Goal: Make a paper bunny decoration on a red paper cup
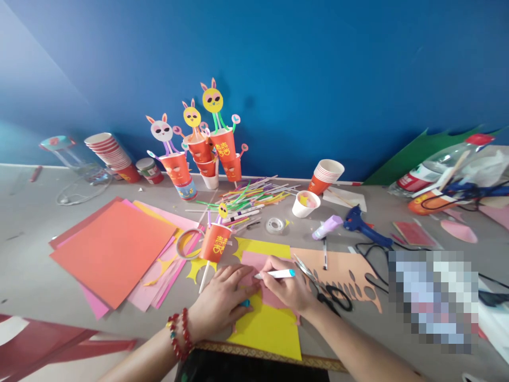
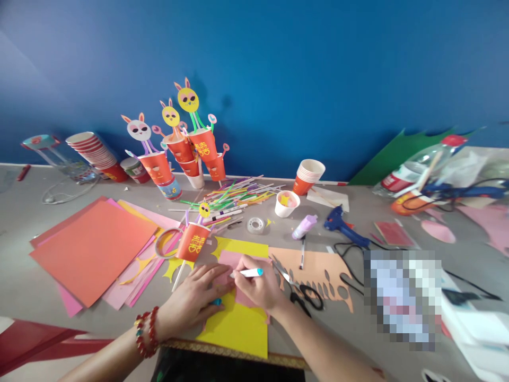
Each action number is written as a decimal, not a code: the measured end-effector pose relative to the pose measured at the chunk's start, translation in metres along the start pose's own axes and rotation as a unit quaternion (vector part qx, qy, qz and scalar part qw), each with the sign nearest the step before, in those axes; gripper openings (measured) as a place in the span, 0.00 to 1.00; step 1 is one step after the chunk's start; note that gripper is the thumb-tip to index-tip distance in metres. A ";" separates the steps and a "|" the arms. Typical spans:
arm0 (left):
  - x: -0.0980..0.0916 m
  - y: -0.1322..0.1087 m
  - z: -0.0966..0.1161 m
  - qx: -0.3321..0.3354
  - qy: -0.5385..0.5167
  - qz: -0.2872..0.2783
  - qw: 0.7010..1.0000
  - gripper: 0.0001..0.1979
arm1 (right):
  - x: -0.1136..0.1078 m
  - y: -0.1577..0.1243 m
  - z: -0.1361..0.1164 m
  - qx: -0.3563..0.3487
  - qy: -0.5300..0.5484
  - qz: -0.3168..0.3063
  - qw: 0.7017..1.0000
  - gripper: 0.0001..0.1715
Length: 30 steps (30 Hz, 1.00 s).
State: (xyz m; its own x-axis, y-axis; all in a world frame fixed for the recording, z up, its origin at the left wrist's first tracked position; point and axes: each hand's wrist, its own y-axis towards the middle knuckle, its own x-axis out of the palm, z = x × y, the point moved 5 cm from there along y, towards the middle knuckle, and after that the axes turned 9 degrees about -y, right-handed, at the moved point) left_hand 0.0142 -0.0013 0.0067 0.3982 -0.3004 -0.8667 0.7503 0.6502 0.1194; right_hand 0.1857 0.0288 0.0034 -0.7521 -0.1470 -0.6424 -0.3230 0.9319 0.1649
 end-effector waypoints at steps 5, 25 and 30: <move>0.000 0.001 0.000 -0.005 0.002 -0.014 1.000 0.22 | 0.002 0.000 0.002 -0.008 -0.013 0.000 1.000 0.12; 0.002 0.001 -0.001 -0.014 0.002 -0.036 0.999 0.21 | 0.001 -0.001 0.006 -0.006 -0.014 0.006 1.000 0.11; 0.002 0.000 -0.001 -0.016 0.007 -0.040 0.999 0.22 | 0.002 -0.001 0.008 0.000 -0.017 0.004 1.000 0.11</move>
State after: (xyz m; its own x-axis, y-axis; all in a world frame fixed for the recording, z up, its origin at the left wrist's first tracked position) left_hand 0.0149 -0.0012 0.0043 0.3298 -0.3422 -0.8798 0.7622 0.6464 0.0343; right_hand 0.1891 0.0298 -0.0036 -0.7346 -0.1289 -0.6661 -0.3173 0.9331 0.1693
